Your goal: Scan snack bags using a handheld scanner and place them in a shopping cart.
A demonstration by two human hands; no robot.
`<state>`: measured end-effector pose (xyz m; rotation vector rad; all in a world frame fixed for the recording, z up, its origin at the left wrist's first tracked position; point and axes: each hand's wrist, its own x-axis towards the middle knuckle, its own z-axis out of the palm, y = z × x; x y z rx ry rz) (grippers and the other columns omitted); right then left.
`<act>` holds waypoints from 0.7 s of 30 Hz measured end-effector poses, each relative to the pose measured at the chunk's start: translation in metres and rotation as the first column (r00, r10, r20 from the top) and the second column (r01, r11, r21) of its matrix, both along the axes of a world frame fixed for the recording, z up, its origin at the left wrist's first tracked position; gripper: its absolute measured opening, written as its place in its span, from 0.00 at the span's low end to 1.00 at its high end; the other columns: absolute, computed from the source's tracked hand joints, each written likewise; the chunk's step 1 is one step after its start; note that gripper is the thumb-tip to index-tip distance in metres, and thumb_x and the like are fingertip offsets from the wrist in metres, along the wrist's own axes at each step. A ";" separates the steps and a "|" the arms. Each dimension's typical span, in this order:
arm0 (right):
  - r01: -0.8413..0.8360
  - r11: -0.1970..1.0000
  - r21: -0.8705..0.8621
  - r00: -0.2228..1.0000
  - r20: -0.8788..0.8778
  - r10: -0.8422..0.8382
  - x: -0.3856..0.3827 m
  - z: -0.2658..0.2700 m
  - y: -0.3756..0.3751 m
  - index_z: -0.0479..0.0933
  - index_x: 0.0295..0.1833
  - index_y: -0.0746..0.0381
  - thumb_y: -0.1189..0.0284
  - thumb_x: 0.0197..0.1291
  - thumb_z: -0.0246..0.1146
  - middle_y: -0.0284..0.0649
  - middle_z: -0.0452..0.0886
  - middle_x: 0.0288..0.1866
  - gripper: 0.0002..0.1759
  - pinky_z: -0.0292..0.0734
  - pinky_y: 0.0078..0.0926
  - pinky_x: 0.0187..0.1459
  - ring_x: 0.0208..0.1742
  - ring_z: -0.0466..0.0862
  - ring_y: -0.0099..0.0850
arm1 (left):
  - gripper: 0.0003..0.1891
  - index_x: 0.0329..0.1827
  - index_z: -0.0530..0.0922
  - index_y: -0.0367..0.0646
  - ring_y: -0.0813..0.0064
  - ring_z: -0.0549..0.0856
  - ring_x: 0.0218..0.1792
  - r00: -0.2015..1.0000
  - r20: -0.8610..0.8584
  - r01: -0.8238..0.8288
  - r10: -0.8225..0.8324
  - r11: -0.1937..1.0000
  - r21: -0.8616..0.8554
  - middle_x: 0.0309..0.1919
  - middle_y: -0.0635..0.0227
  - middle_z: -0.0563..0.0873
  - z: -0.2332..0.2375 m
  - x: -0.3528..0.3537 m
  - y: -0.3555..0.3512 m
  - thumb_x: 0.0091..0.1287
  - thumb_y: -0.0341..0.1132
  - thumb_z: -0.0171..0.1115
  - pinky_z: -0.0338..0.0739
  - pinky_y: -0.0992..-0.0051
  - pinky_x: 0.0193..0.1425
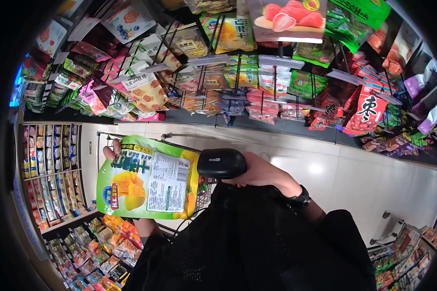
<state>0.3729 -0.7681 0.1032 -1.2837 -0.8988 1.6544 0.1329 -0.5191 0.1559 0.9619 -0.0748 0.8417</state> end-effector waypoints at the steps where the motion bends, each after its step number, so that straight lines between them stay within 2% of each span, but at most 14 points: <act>1: 0.012 1.000 0.018 1.000 -0.007 -0.012 0.001 0.000 -0.004 0.78 0.45 0.61 0.66 0.54 0.71 0.30 0.80 0.24 0.16 0.72 0.17 0.26 0.23 0.78 0.18 | 0.11 0.37 0.67 0.42 0.55 0.77 0.44 1.000 -0.008 0.001 0.000 1.000 0.030 0.42 0.62 0.68 0.000 0.007 -0.004 0.67 0.38 0.57 0.85 0.56 0.42; 2: 0.023 0.999 0.039 1.000 -0.011 -0.023 0.002 -0.001 -0.008 0.79 0.44 0.61 0.66 0.54 0.71 0.30 0.80 0.24 0.15 0.72 0.17 0.26 0.23 0.78 0.18 | 0.11 0.38 0.66 0.43 0.55 0.77 0.45 1.000 -0.013 0.001 0.000 0.998 0.063 0.42 0.62 0.68 0.001 0.012 -0.008 0.68 0.39 0.56 0.84 0.55 0.42; 3: 0.067 0.995 0.067 0.997 -0.040 -0.064 0.004 -0.003 -0.012 0.79 0.44 0.61 0.67 0.54 0.71 0.30 0.80 0.24 0.15 0.72 0.17 0.26 0.24 0.78 0.17 | 0.11 0.39 0.66 0.42 0.66 0.76 0.38 0.989 -0.141 -0.022 0.039 0.992 0.120 0.41 0.62 0.67 0.001 0.008 -0.003 0.65 0.37 0.60 0.84 0.62 0.45; 4: 0.109 0.989 0.097 0.992 -0.068 -0.103 0.005 -0.008 -0.014 0.79 0.43 0.61 0.67 0.54 0.71 0.30 0.80 0.24 0.14 0.72 0.17 0.26 0.24 0.78 0.17 | 0.12 0.39 0.67 0.42 0.72 0.75 0.36 0.957 -0.242 -0.118 0.162 0.975 0.186 0.38 0.63 0.69 0.001 0.008 -0.001 0.65 0.38 0.61 0.80 0.72 0.45; 5: 0.152 0.980 0.125 0.985 -0.095 -0.141 0.006 -0.014 -0.017 0.79 0.43 0.61 0.68 0.54 0.71 0.30 0.80 0.25 0.13 0.72 0.17 0.26 0.24 0.78 0.17 | 0.12 0.38 0.68 0.41 0.73 0.75 0.36 0.916 -0.274 -0.164 0.293 0.897 0.411 0.36 0.64 0.71 0.002 0.010 0.001 0.64 0.36 0.62 0.77 0.75 0.45; 6: 0.197 0.976 0.089 0.978 -0.080 -0.190 0.007 -0.020 -0.019 0.79 0.43 0.61 0.68 0.54 0.71 0.30 0.80 0.24 0.14 0.72 0.18 0.26 0.24 0.78 0.17 | 0.11 0.38 0.69 0.41 0.74 0.75 0.36 0.864 -0.269 -0.187 0.425 0.768 0.613 0.35 0.65 0.73 0.008 0.015 0.001 0.63 0.34 0.63 0.74 0.78 0.45; 7: 0.243 0.968 0.054 0.969 -0.059 -0.240 0.010 -0.028 -0.021 0.79 0.44 0.61 0.69 0.53 0.71 0.30 0.80 0.24 0.14 0.71 0.18 0.26 0.24 0.77 0.18 | 0.09 0.37 0.71 0.40 0.76 0.75 0.36 0.712 -0.356 -0.308 0.606 0.725 0.616 0.33 0.66 0.75 0.018 0.024 -0.017 0.61 0.28 0.65 0.70 0.80 0.44; 8: 0.290 0.957 0.020 0.957 -0.037 -0.289 0.015 -0.034 -0.022 0.79 0.45 0.61 0.69 0.53 0.72 0.30 0.80 0.24 0.15 0.71 0.18 0.26 0.24 0.77 0.18 | 0.08 0.37 0.73 0.39 0.77 0.76 0.35 0.638 -0.382 -0.310 0.669 0.677 0.668 0.34 0.67 0.77 0.025 0.029 -0.020 0.59 0.23 0.65 0.70 0.81 0.43; 10: 0.369 0.928 0.055 0.929 -0.044 -0.367 0.024 -0.038 -0.026 0.78 0.50 0.62 0.72 0.51 0.73 0.31 0.82 0.31 0.20 0.73 0.19 0.32 0.31 0.78 0.18 | 0.07 0.38 0.77 0.38 0.79 0.74 0.32 0.588 -0.394 -0.329 0.707 0.654 0.682 0.34 0.67 0.78 0.035 0.039 -0.030 0.59 0.24 0.65 0.68 0.82 0.40; 12: 0.463 0.875 0.144 0.881 0.031 -0.472 0.028 -0.038 -0.029 0.77 0.53 0.63 0.73 0.50 0.73 0.32 0.83 0.36 0.23 0.75 0.20 0.36 0.35 0.79 0.18 | 0.06 0.38 0.80 0.38 0.81 0.73 0.31 0.510 -0.433 -0.226 0.743 0.602 0.766 0.34 0.70 0.80 0.036 0.040 -0.032 0.59 0.26 0.67 0.66 0.82 0.35; 13: 0.500 0.849 0.169 0.859 0.028 -0.512 0.029 -0.036 -0.031 0.76 0.55 0.63 0.73 0.50 0.74 0.32 0.83 0.38 0.25 0.75 0.21 0.38 0.36 0.78 0.17 | 0.05 0.35 0.82 0.39 0.82 0.72 0.30 0.407 -0.449 -0.158 0.796 0.545 0.823 0.32 0.71 0.81 0.040 0.046 -0.038 0.57 0.26 0.69 0.63 0.81 0.31; 16: 0.555 0.803 0.217 0.819 0.026 -0.573 0.035 -0.032 -0.030 0.73 0.60 0.63 0.73 0.48 0.75 0.34 0.82 0.46 0.32 0.75 0.23 0.45 0.42 0.78 0.19 | 0.06 0.33 0.84 0.42 0.80 0.72 0.28 0.429 -0.325 0.006 0.843 0.358 0.934 0.29 0.71 0.83 0.034 0.068 -0.045 0.53 0.26 0.71 0.62 0.80 0.28; 18: 0.527 0.827 0.198 0.838 0.041 -0.544 0.041 -0.031 -0.027 0.70 0.65 0.62 0.74 0.47 0.75 0.37 0.80 0.54 0.37 0.74 0.26 0.54 0.50 0.79 0.23 | 0.06 0.33 0.85 0.43 0.79 0.71 0.26 0.359 -0.376 0.052 0.854 0.384 0.922 0.28 0.72 0.83 0.031 0.082 -0.046 0.52 0.28 0.72 0.62 0.80 0.27; 21: 0.390 0.807 0.444 0.851 0.161 -0.500 0.051 -0.027 -0.006 0.64 0.70 0.61 0.75 0.45 0.75 0.38 0.70 0.69 0.44 0.63 0.30 0.67 0.68 0.69 0.31 | 0.07 0.32 0.85 0.42 0.80 0.69 0.22 0.352 -0.425 0.015 0.834 0.449 0.894 0.22 0.71 0.81 0.012 0.096 -0.029 0.51 0.31 0.74 0.61 0.78 0.25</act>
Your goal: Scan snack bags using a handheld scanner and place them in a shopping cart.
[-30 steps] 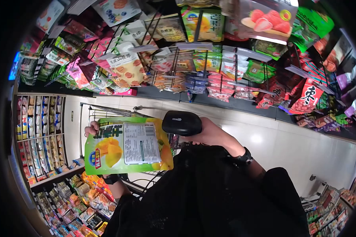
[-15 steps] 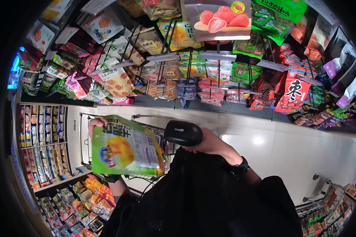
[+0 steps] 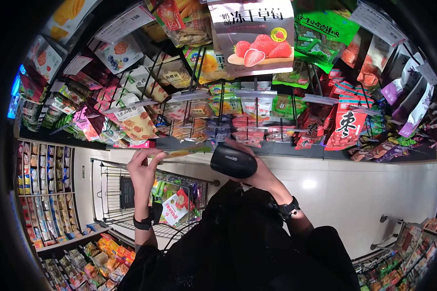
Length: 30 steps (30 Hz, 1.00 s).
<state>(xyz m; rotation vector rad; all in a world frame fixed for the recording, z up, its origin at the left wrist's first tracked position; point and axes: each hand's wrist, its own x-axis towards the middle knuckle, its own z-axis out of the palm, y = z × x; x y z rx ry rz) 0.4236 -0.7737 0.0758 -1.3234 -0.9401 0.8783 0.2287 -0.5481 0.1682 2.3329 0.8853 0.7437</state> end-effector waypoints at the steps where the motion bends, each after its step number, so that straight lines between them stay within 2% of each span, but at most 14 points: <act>1: -0.012 1.000 -0.005 0.999 -0.044 0.012 0.001 -0.002 0.006 0.63 0.71 0.61 0.75 0.45 0.75 0.37 0.66 0.71 0.45 0.59 0.31 0.69 0.71 0.64 0.32 | 0.08 0.32 0.85 0.42 0.80 0.69 0.21 0.999 -0.045 -0.005 0.004 0.999 -0.039 0.22 0.71 0.81 -0.005 0.002 0.005 0.51 0.32 0.75 0.61 0.78 0.24; 3: -0.030 0.999 -0.011 0.991 -0.130 0.028 0.003 -0.015 0.020 0.60 0.72 0.61 0.76 0.45 0.74 0.36 0.58 0.76 0.47 0.50 0.32 0.74 0.77 0.54 0.34 | 0.10 0.33 0.85 0.42 0.80 0.67 0.19 0.991 -0.133 -0.013 -0.002 0.993 -0.114 0.21 0.70 0.80 -0.014 0.007 0.020 0.50 0.34 0.76 0.61 0.78 0.23; 4: 0.018 0.999 0.042 1.000 -0.025 -0.017 0.005 -0.022 0.029 0.63 0.70 0.61 0.76 0.46 0.74 0.39 0.66 0.71 0.44 0.57 0.31 0.71 0.73 0.63 0.34 | 0.12 0.34 0.85 0.41 0.83 0.67 0.18 0.993 -0.112 0.005 -0.023 0.987 -0.158 0.20 0.69 0.80 -0.021 0.010 0.027 0.49 0.35 0.77 0.61 0.79 0.22; 5: 0.024 1.000 -0.016 0.975 -0.220 -0.027 0.006 -0.026 0.032 0.64 0.70 0.61 0.77 0.47 0.74 0.40 0.69 0.69 0.42 0.59 0.31 0.69 0.70 0.66 0.33 | 0.12 0.34 0.85 0.40 0.84 0.68 0.18 0.992 -0.120 0.013 -0.037 0.980 -0.196 0.20 0.69 0.81 -0.022 0.014 0.033 0.49 0.35 0.77 0.61 0.79 0.22; 7: 0.003 0.992 -0.127 0.816 -0.573 -0.076 0.005 -0.036 0.034 0.66 0.68 0.61 0.79 0.48 0.72 0.42 0.74 0.63 0.39 0.63 0.29 0.66 0.65 0.72 0.31 | 0.13 0.34 0.85 0.40 0.86 0.68 0.19 0.989 -0.135 0.022 -0.061 0.961 -0.275 0.21 0.70 0.81 -0.022 0.024 0.042 0.50 0.35 0.78 0.62 0.80 0.23; 8: 0.019 1.000 -0.024 0.743 -0.669 -0.030 0.005 -0.045 0.037 0.68 0.65 0.62 0.80 0.52 0.69 0.42 0.79 0.56 0.33 0.66 0.26 0.61 0.56 0.77 0.27 | 0.13 0.34 0.84 0.38 0.88 0.70 0.20 0.992 -0.092 0.052 -0.088 0.941 -0.334 0.21 0.71 0.82 -0.031 0.026 0.051 0.51 0.35 0.77 0.64 0.82 0.24; 11: 0.107 0.991 0.080 0.737 -0.675 -0.026 0.006 -0.031 0.057 0.69 0.64 0.63 0.80 0.55 0.65 0.41 0.79 0.55 0.29 0.67 0.26 0.59 0.54 0.76 0.25 | 0.14 0.34 0.84 0.37 0.88 0.73 0.22 0.985 0.000 0.155 -0.171 0.897 -0.414 0.22 0.72 0.82 -0.040 0.042 0.067 0.51 0.35 0.77 0.68 0.83 0.26; 12: 0.109 0.992 0.072 0.734 -0.678 -0.031 0.009 -0.045 0.059 0.70 0.63 0.64 0.78 0.57 0.64 0.42 0.79 0.55 0.26 0.67 0.26 0.59 0.55 0.75 0.25 | 0.14 0.35 0.84 0.37 0.88 0.75 0.24 0.980 -0.024 0.173 -0.199 0.901 -0.399 0.23 0.72 0.83 -0.042 0.047 0.072 0.51 0.35 0.77 0.70 0.83 0.29; 15: 0.164 0.984 0.073 0.692 -0.719 -0.062 0.017 -0.063 0.069 0.69 0.63 0.69 0.77 0.56 0.64 0.46 0.79 0.56 0.27 0.60 0.28 0.65 0.60 0.74 0.33 | 0.14 0.35 0.85 0.38 0.88 0.76 0.24 0.971 0.041 0.214 -0.236 0.779 -0.590 0.23 0.73 0.83 -0.059 0.058 0.085 0.51 0.36 0.77 0.70 0.82 0.29; 16: 0.186 0.980 0.066 0.680 -0.729 -0.080 0.019 -0.062 0.072 0.67 0.64 0.70 0.76 0.57 0.62 0.48 0.78 0.58 0.28 0.59 0.31 0.69 0.63 0.73 0.36 | 0.13 0.35 0.84 0.38 0.88 0.77 0.26 0.964 0.004 0.220 -0.266 0.790 -0.573 0.25 0.73 0.84 -0.065 0.062 0.091 0.52 0.36 0.77 0.71 0.83 0.31; 20: 0.283 0.957 0.063 0.634 -0.761 -0.137 0.025 -0.053 0.095 0.66 0.65 0.70 0.76 0.58 0.62 0.47 0.76 0.60 0.29 0.58 0.35 0.72 0.65 0.72 0.36 | 0.13 0.36 0.82 0.36 0.86 0.78 0.33 0.958 0.150 0.285 -0.244 0.758 -0.587 0.30 0.72 0.83 -0.081 0.081 0.101 0.56 0.35 0.74 0.71 0.83 0.38; 23: 0.332 0.943 -0.028 0.564 -0.795 -0.222 0.033 -0.066 0.110 0.66 0.65 0.69 0.75 0.58 0.62 0.46 0.76 0.61 0.29 0.61 0.34 0.70 0.63 0.74 0.34 | 0.12 0.39 0.81 0.37 0.86 0.78 0.34 0.955 0.294 0.263 -0.037 0.565 -0.782 0.31 0.72 0.83 -0.105 0.099 0.103 0.58 0.34 0.72 0.72 0.83 0.41; 27: 0.397 0.916 -0.055 0.519 -0.810 -0.274 0.044 -0.062 0.124 0.69 0.61 0.66 0.74 0.58 0.62 0.46 0.77 0.60 0.24 0.64 0.33 0.67 0.60 0.75 0.33 | 0.12 0.41 0.80 0.37 0.83 0.80 0.41 0.944 0.306 0.320 -0.127 0.592 -0.740 0.38 0.71 0.84 -0.125 0.113 0.114 0.61 0.35 0.70 0.74 0.81 0.48; 30: 0.442 0.893 -0.080 0.446 -0.845 -0.296 0.051 -0.055 0.126 0.71 0.57 0.63 0.74 0.59 0.62 0.47 0.78 0.58 0.20 0.65 0.34 0.66 0.60 0.75 0.34 | 0.15 0.45 0.81 0.36 0.82 0.81 0.45 0.870 0.356 0.490 -0.341 0.680 -0.545 0.45 0.66 0.85 -0.125 0.118 0.123 0.61 0.37 0.70 0.74 0.80 0.51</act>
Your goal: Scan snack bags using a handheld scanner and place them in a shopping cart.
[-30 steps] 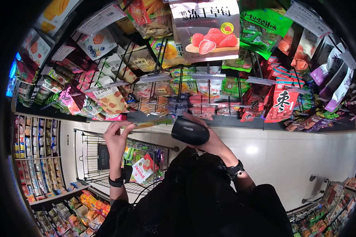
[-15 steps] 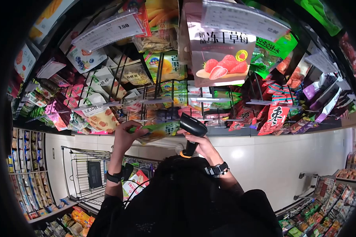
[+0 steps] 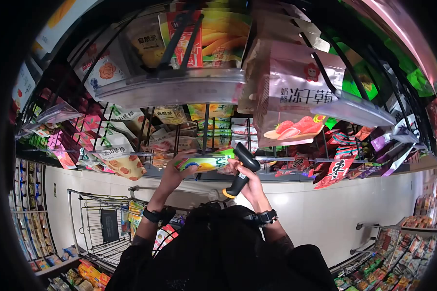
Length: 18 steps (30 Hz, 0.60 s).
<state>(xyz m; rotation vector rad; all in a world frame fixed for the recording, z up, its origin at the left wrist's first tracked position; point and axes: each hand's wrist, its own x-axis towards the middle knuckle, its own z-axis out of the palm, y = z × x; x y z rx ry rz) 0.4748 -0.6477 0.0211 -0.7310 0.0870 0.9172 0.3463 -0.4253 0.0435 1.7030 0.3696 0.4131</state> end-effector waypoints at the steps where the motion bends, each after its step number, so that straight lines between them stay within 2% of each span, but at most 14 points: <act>1: 0.006 1.000 0.001 1.000 -0.004 -0.006 0.001 0.004 0.000 0.70 0.58 0.65 0.74 0.58 0.62 0.49 0.78 0.57 0.21 0.63 0.36 0.69 0.61 0.75 0.36 | 0.16 0.46 0.81 0.35 0.82 0.81 0.44 0.999 -0.035 0.004 -0.004 1.000 -0.005 0.45 0.65 0.85 -0.009 -0.002 0.004 0.61 0.38 0.70 0.74 0.80 0.51; 2: -0.001 1.000 0.019 1.000 -0.008 0.001 0.002 0.002 -0.002 0.68 0.60 0.67 0.76 0.58 0.61 0.50 0.78 0.58 0.23 0.62 0.33 0.69 0.62 0.74 0.35 | 0.17 0.47 0.81 0.35 0.82 0.82 0.44 0.998 -0.069 0.008 -0.009 1.000 -0.011 0.45 0.65 0.86 -0.024 -0.006 0.009 0.61 0.39 0.70 0.74 0.80 0.51; 3: -0.008 0.999 0.037 1.000 -0.012 0.009 0.003 0.001 -0.003 0.66 0.63 0.69 0.77 0.59 0.61 0.51 0.77 0.58 0.25 0.61 0.29 0.69 0.62 0.74 0.34 | 0.18 0.48 0.81 0.35 0.82 0.82 0.43 0.995 -0.103 0.013 -0.014 1.000 -0.017 0.44 0.64 0.86 -0.020 -0.005 0.011 0.61 0.39 0.70 0.75 0.80 0.51; 6: -0.019 0.997 0.070 1.000 0.019 0.017 -0.001 0.004 -0.002 0.65 0.63 0.69 0.77 0.59 0.61 0.51 0.78 0.57 0.26 0.59 0.33 0.72 0.64 0.73 0.37 | 0.19 0.48 0.82 0.34 0.83 0.83 0.38 0.982 -0.185 -0.052 0.023 0.987 -0.150 0.37 0.66 0.88 0.001 -0.010 0.009 0.62 0.41 0.69 0.76 0.79 0.47; 9: 0.011 0.996 0.090 1.000 0.003 -0.012 -0.005 0.007 -0.001 0.66 0.62 0.70 0.76 0.58 0.61 0.51 0.78 0.56 0.26 0.56 0.36 0.74 0.64 0.73 0.39 | 0.18 0.45 0.84 0.35 0.84 0.82 0.34 0.984 -0.176 -0.044 0.023 0.993 -0.114 0.31 0.69 0.88 0.008 -0.008 0.012 0.62 0.43 0.69 0.76 0.79 0.43; 14: 0.052 0.996 0.074 0.994 0.092 -0.059 -0.005 0.014 0.000 0.70 0.60 0.69 0.77 0.56 0.61 0.47 0.79 0.54 0.24 0.54 0.37 0.75 0.63 0.74 0.37 | 0.16 0.42 0.84 0.36 0.85 0.80 0.32 0.995 -0.081 -0.068 0.056 0.985 -0.155 0.30 0.70 0.87 0.001 -0.001 0.010 0.62 0.42 0.68 0.75 0.79 0.39; 18: 0.073 0.993 0.092 0.993 0.085 -0.081 -0.009 0.017 0.005 0.70 0.59 0.68 0.77 0.56 0.61 0.44 0.79 0.54 0.24 0.55 0.38 0.75 0.63 0.73 0.36 | 0.16 0.42 0.84 0.36 0.85 0.80 0.31 0.996 -0.035 -0.092 0.087 0.975 -0.203 0.30 0.70 0.87 0.001 0.002 0.011 0.62 0.41 0.68 0.75 0.80 0.37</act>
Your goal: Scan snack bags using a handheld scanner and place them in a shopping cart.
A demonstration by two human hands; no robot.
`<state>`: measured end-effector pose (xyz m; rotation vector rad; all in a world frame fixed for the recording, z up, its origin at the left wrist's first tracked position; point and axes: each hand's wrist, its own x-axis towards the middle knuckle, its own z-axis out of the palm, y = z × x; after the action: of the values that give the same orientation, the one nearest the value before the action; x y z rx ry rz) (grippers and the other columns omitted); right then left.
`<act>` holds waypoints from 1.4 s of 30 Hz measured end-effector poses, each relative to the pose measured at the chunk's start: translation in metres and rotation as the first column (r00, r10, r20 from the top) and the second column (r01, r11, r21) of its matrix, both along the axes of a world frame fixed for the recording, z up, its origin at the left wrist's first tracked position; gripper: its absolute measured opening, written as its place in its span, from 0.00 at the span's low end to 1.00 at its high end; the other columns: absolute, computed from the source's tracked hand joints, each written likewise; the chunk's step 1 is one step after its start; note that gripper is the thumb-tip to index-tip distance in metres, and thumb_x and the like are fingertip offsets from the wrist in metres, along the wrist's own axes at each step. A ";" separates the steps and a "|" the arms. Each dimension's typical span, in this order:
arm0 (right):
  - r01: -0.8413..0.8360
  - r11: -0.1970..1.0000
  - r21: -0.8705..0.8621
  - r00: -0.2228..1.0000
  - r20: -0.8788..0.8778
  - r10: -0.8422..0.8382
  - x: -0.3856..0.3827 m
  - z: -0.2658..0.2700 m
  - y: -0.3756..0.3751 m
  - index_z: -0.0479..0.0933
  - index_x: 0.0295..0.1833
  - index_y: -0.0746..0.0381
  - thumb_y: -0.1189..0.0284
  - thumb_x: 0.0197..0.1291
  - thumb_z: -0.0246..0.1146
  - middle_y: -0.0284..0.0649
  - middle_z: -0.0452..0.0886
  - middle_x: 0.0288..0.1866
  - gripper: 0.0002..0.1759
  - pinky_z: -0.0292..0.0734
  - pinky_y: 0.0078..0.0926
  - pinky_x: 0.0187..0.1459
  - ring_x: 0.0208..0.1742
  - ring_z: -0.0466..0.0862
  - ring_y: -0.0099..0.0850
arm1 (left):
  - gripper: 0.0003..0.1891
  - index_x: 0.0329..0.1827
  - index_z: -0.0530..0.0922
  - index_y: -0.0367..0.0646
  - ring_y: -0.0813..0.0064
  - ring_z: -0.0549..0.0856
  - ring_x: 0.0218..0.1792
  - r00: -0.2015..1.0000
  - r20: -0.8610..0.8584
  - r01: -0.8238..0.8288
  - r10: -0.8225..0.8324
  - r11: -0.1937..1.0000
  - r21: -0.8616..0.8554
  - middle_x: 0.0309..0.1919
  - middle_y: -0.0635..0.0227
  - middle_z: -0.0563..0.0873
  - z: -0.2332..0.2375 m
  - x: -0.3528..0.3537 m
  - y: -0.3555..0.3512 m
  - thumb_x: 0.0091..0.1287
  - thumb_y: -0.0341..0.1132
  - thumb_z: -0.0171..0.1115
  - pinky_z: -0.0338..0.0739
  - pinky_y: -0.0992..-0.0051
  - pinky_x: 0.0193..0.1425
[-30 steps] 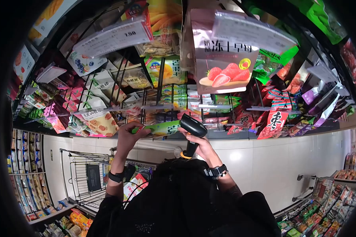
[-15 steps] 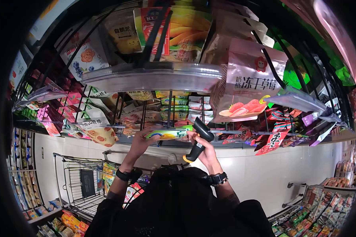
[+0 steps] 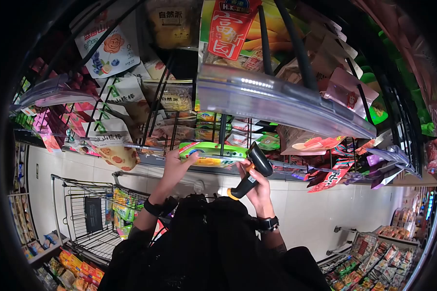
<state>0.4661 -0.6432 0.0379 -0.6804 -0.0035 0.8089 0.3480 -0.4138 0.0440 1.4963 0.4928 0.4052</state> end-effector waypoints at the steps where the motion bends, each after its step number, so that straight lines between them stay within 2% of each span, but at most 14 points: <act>1: 0.001 1.000 0.003 1.000 -0.007 -0.001 -0.001 -0.001 0.001 0.70 0.59 0.68 0.77 0.56 0.61 0.43 0.79 0.55 0.24 0.55 0.39 0.75 0.64 0.73 0.36 | 0.16 0.42 0.84 0.36 0.85 0.80 0.31 1.000 -0.005 -0.004 0.004 1.000 -0.005 0.30 0.70 0.87 -0.001 0.000 0.001 0.62 0.41 0.68 0.75 0.80 0.37; 2: 0.003 1.000 0.008 1.000 -0.014 -0.003 -0.001 -0.001 0.002 0.70 0.59 0.68 0.77 0.56 0.61 0.42 0.78 0.55 0.23 0.55 0.39 0.75 0.64 0.73 0.36 | 0.15 0.42 0.84 0.36 0.86 0.81 0.31 1.000 -0.014 -0.008 0.008 1.000 0.008 0.31 0.70 0.87 -0.001 0.000 0.002 0.63 0.41 0.68 0.75 0.80 0.37; 5: 0.082 0.995 -0.052 0.995 -0.049 -0.084 -0.005 0.005 0.009 0.73 0.53 0.64 0.79 0.54 0.60 0.39 0.80 0.45 0.18 0.54 0.48 0.75 0.59 0.75 0.36 | 0.14 0.42 0.84 0.36 0.86 0.81 0.32 1.000 -0.003 -0.011 0.011 1.000 0.027 0.31 0.69 0.88 0.001 0.002 0.001 0.63 0.39 0.68 0.75 0.79 0.37; 8: 0.096 0.995 -0.036 0.995 -0.035 -0.097 -0.004 0.003 0.009 0.74 0.53 0.62 0.79 0.54 0.60 0.38 0.80 0.45 0.18 0.54 0.48 0.75 0.59 0.75 0.35 | 0.13 0.43 0.84 0.36 0.86 0.82 0.32 0.998 0.063 0.000 -0.001 1.000 0.017 0.31 0.69 0.88 0.005 0.007 0.001 0.64 0.38 0.67 0.76 0.80 0.36; 14: 0.102 0.993 -0.051 0.995 0.018 -0.101 -0.005 0.008 0.012 0.71 0.58 0.62 0.79 0.54 0.60 0.39 0.78 0.50 0.23 0.54 0.48 0.75 0.61 0.73 0.35 | 0.13 0.43 0.84 0.35 0.86 0.81 0.29 1.000 0.021 0.008 -0.010 0.996 0.085 0.30 0.68 0.88 0.006 0.012 0.001 0.63 0.37 0.67 0.75 0.79 0.34; 17: 0.062 0.998 0.000 0.997 0.040 -0.062 -0.002 -0.003 0.007 0.65 0.65 0.64 0.77 0.57 0.61 0.43 0.76 0.60 0.29 0.54 0.44 0.75 0.67 0.69 0.34 | 0.14 0.42 0.84 0.35 0.87 0.80 0.28 0.999 0.036 -0.004 0.001 0.998 0.070 0.28 0.68 0.87 0.004 0.011 0.000 0.62 0.38 0.68 0.75 0.79 0.34; 23: 0.046 0.999 0.026 0.999 0.025 -0.047 -0.002 -0.005 0.007 0.64 0.67 0.64 0.77 0.57 0.60 0.47 0.75 0.61 0.30 0.53 0.45 0.75 0.67 0.69 0.35 | 0.15 0.41 0.84 0.35 0.87 0.79 0.28 0.999 -0.007 -0.040 0.041 0.993 0.109 0.26 0.69 0.86 0.005 0.009 0.002 0.62 0.40 0.69 0.74 0.80 0.33; 25: 0.067 0.998 -0.009 0.997 0.035 -0.066 -0.002 -0.002 0.008 0.64 0.67 0.64 0.77 0.57 0.61 0.47 0.74 0.61 0.31 0.53 0.44 0.75 0.67 0.69 0.36 | 0.15 0.42 0.84 0.36 0.88 0.79 0.28 0.999 0.007 -0.038 0.038 0.995 0.090 0.26 0.69 0.86 0.007 0.010 0.000 0.62 0.41 0.69 0.73 0.80 0.33; 28: 0.083 0.995 -0.055 0.996 0.050 -0.080 -0.002 -0.003 0.007 0.66 0.65 0.63 0.77 0.55 0.60 0.48 0.73 0.63 0.29 0.55 0.47 0.75 0.67 0.69 0.38 | 0.16 0.43 0.84 0.36 0.88 0.78 0.27 0.995 -0.080 -0.057 0.063 0.995 0.077 0.25 0.69 0.86 0.017 0.010 -0.003 0.62 0.42 0.69 0.73 0.80 0.33; 32: 0.120 0.988 -0.099 0.992 0.036 -0.117 -0.004 0.001 0.010 0.66 0.65 0.62 0.77 0.56 0.60 0.48 0.69 0.67 0.29 0.55 0.47 0.75 0.69 0.67 0.39 | 0.17 0.45 0.84 0.36 0.87 0.78 0.28 0.993 -0.059 -0.095 0.099 0.993 0.066 0.27 0.69 0.86 0.011 0.019 0.000 0.64 0.43 0.67 0.73 0.80 0.35; 35: 0.096 0.981 -0.170 0.989 0.123 -0.076 -0.002 0.007 0.012 0.66 0.65 0.61 0.78 0.57 0.59 0.48 0.68 0.68 0.28 0.56 0.46 0.74 0.71 0.65 0.40 | 0.18 0.46 0.83 0.37 0.87 0.79 0.30 0.992 -0.035 -0.118 0.120 0.992 0.048 0.28 0.69 0.87 0.004 0.032 0.004 0.64 0.44 0.67 0.74 0.80 0.36; 37: 0.118 0.970 -0.211 0.986 0.137 -0.090 -0.004 0.001 0.007 0.66 0.66 0.63 0.78 0.58 0.59 0.48 0.71 0.66 0.27 0.55 0.46 0.75 0.71 0.65 0.43 | 0.18 0.46 0.83 0.37 0.87 0.79 0.31 0.991 0.013 -0.131 0.131 0.991 0.003 0.30 0.69 0.87 0.001 0.046 0.011 0.64 0.44 0.67 0.74 0.80 0.37; 42: 0.081 0.964 -0.252 0.992 0.113 -0.054 -0.018 -0.010 -0.013 0.66 0.65 0.69 0.75 0.60 0.59 0.48 0.70 0.66 0.27 0.55 0.44 0.74 0.71 0.65 0.45 | 0.17 0.43 0.83 0.34 0.87 0.79 0.30 0.976 0.137 -0.179 0.170 0.983 0.052 0.31 0.68 0.87 -0.015 0.092 0.037 0.64 0.42 0.67 0.74 0.80 0.37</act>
<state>0.4481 -0.6563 0.0278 -0.9626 0.0295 0.7129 0.4397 -0.3769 0.0287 1.4810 0.5113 0.6595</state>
